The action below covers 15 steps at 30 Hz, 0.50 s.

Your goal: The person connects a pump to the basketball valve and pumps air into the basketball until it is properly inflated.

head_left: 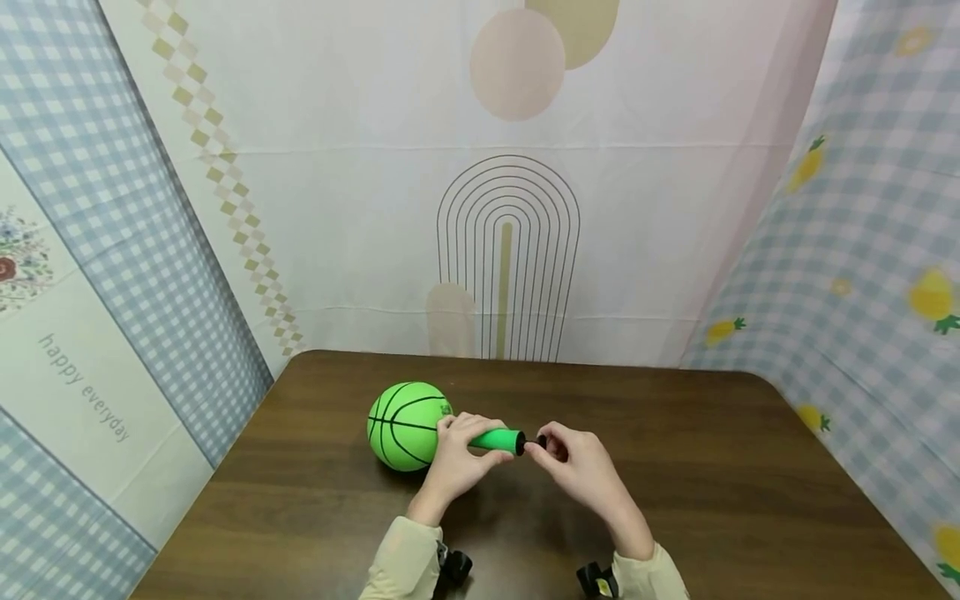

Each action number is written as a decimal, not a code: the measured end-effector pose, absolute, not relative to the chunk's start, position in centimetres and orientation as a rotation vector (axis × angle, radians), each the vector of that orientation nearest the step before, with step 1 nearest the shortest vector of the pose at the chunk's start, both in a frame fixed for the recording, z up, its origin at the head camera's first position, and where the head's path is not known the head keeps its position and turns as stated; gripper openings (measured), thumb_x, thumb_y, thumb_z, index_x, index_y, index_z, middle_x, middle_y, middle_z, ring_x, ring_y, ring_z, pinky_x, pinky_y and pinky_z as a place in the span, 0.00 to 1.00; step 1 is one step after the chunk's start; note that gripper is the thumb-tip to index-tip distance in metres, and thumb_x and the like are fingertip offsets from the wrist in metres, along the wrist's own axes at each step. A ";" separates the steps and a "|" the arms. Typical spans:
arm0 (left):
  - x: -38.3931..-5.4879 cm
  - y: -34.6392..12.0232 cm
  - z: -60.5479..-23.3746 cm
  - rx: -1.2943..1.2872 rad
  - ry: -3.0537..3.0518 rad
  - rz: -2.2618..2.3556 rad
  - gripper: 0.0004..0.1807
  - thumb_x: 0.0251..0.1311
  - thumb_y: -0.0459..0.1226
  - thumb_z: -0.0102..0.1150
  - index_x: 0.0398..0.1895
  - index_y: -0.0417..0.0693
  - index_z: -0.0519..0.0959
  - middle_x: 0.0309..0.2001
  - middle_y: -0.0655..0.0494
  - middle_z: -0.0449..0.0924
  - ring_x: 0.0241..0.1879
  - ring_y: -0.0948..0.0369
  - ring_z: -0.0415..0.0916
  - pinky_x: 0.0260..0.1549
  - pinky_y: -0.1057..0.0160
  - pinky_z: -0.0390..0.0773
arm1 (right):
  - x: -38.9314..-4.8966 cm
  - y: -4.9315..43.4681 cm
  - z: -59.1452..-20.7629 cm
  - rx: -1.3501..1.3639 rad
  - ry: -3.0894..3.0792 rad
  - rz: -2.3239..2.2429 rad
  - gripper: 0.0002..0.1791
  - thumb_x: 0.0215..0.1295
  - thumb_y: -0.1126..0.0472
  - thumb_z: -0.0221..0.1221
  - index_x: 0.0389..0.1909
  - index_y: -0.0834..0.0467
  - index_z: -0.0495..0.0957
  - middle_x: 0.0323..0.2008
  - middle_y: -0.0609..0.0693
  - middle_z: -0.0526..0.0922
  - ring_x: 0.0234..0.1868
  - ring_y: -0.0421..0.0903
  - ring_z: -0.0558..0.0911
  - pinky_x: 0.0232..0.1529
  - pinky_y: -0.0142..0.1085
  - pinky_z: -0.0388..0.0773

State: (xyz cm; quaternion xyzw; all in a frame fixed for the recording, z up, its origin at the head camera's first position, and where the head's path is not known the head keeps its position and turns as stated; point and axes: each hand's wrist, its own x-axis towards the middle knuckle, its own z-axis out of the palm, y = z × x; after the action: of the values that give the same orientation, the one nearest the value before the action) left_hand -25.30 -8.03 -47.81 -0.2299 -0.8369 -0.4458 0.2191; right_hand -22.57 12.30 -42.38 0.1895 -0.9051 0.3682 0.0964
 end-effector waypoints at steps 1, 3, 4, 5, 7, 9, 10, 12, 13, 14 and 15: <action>-25.3 -8.0 -47.8 -0.639 -2.316 -1.214 0.17 0.44 0.44 0.76 0.40 0.59 0.84 0.38 0.61 0.86 0.43 0.64 0.74 0.53 0.49 0.56 | -22.6 12.4 -42.4 0.562 -2.683 1.085 0.07 0.61 0.55 0.65 0.30 0.53 0.78 0.17 0.40 0.67 0.18 0.32 0.64 0.24 0.27 0.63; -25.2 -8.0 -47.8 -0.645 -2.312 -1.183 0.17 0.44 0.44 0.76 0.40 0.58 0.84 0.38 0.61 0.86 0.42 0.63 0.74 0.53 0.50 0.56 | -22.6 12.6 -42.4 0.567 -2.673 1.067 0.06 0.60 0.57 0.66 0.30 0.53 0.78 0.18 0.39 0.68 0.19 0.32 0.65 0.25 0.27 0.63; -25.2 -8.1 -47.7 -0.644 -2.307 -1.166 0.17 0.43 0.44 0.76 0.40 0.58 0.84 0.38 0.61 0.86 0.42 0.63 0.74 0.52 0.50 0.57 | -22.6 12.8 -42.3 0.569 -2.667 1.062 0.06 0.59 0.58 0.66 0.29 0.53 0.78 0.18 0.39 0.68 0.19 0.32 0.66 0.25 0.27 0.64; -25.2 -8.1 -47.6 -0.641 -2.301 -1.144 0.17 0.43 0.44 0.76 0.40 0.58 0.84 0.38 0.61 0.86 0.42 0.63 0.74 0.52 0.50 0.57 | -22.6 12.9 -42.2 0.572 -2.658 1.059 0.06 0.59 0.59 0.66 0.29 0.52 0.78 0.18 0.39 0.68 0.20 0.32 0.66 0.25 0.27 0.64; -25.3 -8.4 -47.5 -0.632 -2.285 -1.116 0.18 0.41 0.44 0.77 0.39 0.58 0.84 0.37 0.61 0.86 0.41 0.62 0.74 0.51 0.50 0.57 | -22.6 13.3 -42.0 0.576 -2.638 1.048 0.06 0.58 0.60 0.66 0.28 0.52 0.77 0.17 0.38 0.68 0.20 0.31 0.66 0.25 0.27 0.64; -25.4 -8.7 -47.4 -0.616 -2.270 -1.102 0.19 0.40 0.43 0.77 0.39 0.57 0.84 0.37 0.61 0.86 0.40 0.62 0.74 0.51 0.50 0.57 | -22.5 13.8 -41.7 0.567 -2.624 1.043 0.06 0.57 0.61 0.66 0.28 0.52 0.77 0.17 0.38 0.68 0.20 0.31 0.66 0.25 0.27 0.65; -25.4 -8.9 -47.3 -0.607 -2.265 -1.096 0.19 0.39 0.43 0.77 0.39 0.57 0.84 0.36 0.60 0.86 0.40 0.61 0.74 0.51 0.49 0.57 | -22.4 14.0 -41.5 0.559 -2.621 1.043 0.06 0.58 0.61 0.66 0.29 0.52 0.77 0.17 0.38 0.68 0.20 0.31 0.67 0.25 0.27 0.65; -25.5 -9.3 -47.1 -0.588 -2.258 -1.101 0.19 0.38 0.43 0.78 0.39 0.56 0.84 0.36 0.60 0.86 0.41 0.61 0.74 0.52 0.48 0.57 | -22.3 14.6 -41.1 0.537 -2.618 1.041 0.05 0.58 0.61 0.65 0.29 0.52 0.78 0.18 0.39 0.69 0.20 0.31 0.67 0.26 0.27 0.65; -25.5 -9.5 -47.0 -0.576 -2.254 -1.100 0.20 0.38 0.42 0.78 0.39 0.56 0.84 0.36 0.60 0.86 0.41 0.61 0.74 0.52 0.47 0.56 | -22.2 14.9 -40.9 0.520 -2.617 1.044 0.04 0.59 0.61 0.65 0.30 0.52 0.78 0.18 0.40 0.70 0.21 0.31 0.67 0.26 0.28 0.65; -25.6 -9.7 -47.0 -0.563 -2.250 -1.101 0.20 0.37 0.42 0.78 0.39 0.56 0.84 0.36 0.59 0.86 0.42 0.60 0.75 0.53 0.47 0.56 | -22.2 15.2 -40.8 0.500 -2.612 1.046 0.04 0.59 0.62 0.65 0.30 0.52 0.78 0.19 0.40 0.70 0.21 0.32 0.67 0.27 0.28 0.65; -25.6 -9.9 -46.9 -0.550 -2.244 -1.105 0.20 0.37 0.42 0.78 0.39 0.56 0.85 0.36 0.59 0.86 0.42 0.60 0.75 0.54 0.46 0.56 | -22.1 15.5 -40.6 0.482 -2.607 1.048 0.04 0.59 0.62 0.65 0.30 0.52 0.79 0.19 0.40 0.71 0.21 0.32 0.67 0.27 0.28 0.65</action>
State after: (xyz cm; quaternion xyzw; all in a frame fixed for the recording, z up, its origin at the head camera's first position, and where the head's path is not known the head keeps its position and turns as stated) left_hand -25.58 -9.94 -46.88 -0.2057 -0.8396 -0.4135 0.2861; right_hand -22.08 15.51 -40.61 0.1672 -0.9049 0.3636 0.1450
